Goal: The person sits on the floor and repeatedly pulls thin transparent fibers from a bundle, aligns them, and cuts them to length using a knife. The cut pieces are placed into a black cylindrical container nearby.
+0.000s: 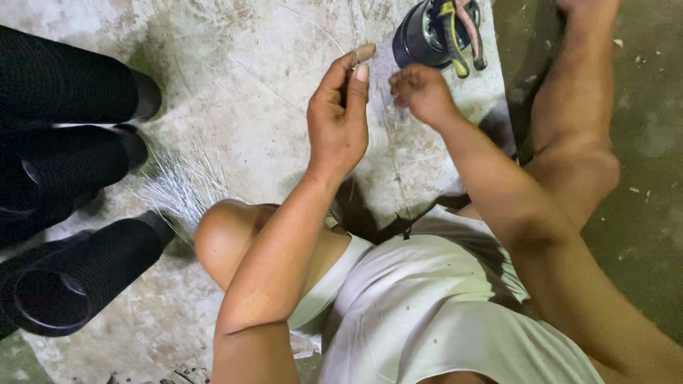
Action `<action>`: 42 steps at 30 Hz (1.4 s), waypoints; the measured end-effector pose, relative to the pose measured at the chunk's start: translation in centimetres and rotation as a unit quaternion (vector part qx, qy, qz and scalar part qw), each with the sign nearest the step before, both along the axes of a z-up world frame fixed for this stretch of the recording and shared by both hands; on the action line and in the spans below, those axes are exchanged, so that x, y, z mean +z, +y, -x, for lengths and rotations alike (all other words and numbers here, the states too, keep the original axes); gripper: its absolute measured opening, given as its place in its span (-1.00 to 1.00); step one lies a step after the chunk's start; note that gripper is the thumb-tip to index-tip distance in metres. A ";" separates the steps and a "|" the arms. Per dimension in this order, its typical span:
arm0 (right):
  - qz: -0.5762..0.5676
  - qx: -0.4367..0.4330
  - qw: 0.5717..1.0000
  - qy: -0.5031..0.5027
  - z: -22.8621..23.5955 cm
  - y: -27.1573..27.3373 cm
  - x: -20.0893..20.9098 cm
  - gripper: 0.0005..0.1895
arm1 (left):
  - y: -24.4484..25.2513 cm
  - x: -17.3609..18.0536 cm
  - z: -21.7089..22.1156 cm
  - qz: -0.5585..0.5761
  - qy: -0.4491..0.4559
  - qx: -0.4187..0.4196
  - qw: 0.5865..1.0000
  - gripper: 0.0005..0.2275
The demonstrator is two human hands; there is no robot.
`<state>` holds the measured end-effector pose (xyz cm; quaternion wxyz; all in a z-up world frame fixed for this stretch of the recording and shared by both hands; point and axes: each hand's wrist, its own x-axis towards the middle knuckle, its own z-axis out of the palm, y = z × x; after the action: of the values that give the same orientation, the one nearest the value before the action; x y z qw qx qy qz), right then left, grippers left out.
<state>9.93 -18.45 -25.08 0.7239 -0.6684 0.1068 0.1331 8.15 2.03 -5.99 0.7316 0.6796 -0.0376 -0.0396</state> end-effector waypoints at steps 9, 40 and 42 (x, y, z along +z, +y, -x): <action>0.524 0.070 0.845 -0.085 6.0 1.4 -13.8 -0.73 | 0.6 0.0 -1.1 0.030 0.047 0.045 0.997 -0.68; 0.173 0.037 0.966 -0.188 14.6 1.9 15.7 -0.83 | -0.7 -1.3 -1.9 0.046 0.028 0.062 0.997 -0.72; 0.150 0.036 0.975 -0.161 14.9 2.0 15.6 -0.83 | -0.8 -1.3 -1.6 0.037 0.001 0.056 0.998 -0.72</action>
<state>-5.01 -16.45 -9.51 0.6179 -0.7854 -0.0164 0.0317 9.77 1.21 -7.30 0.7574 0.6530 -0.0006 0.0020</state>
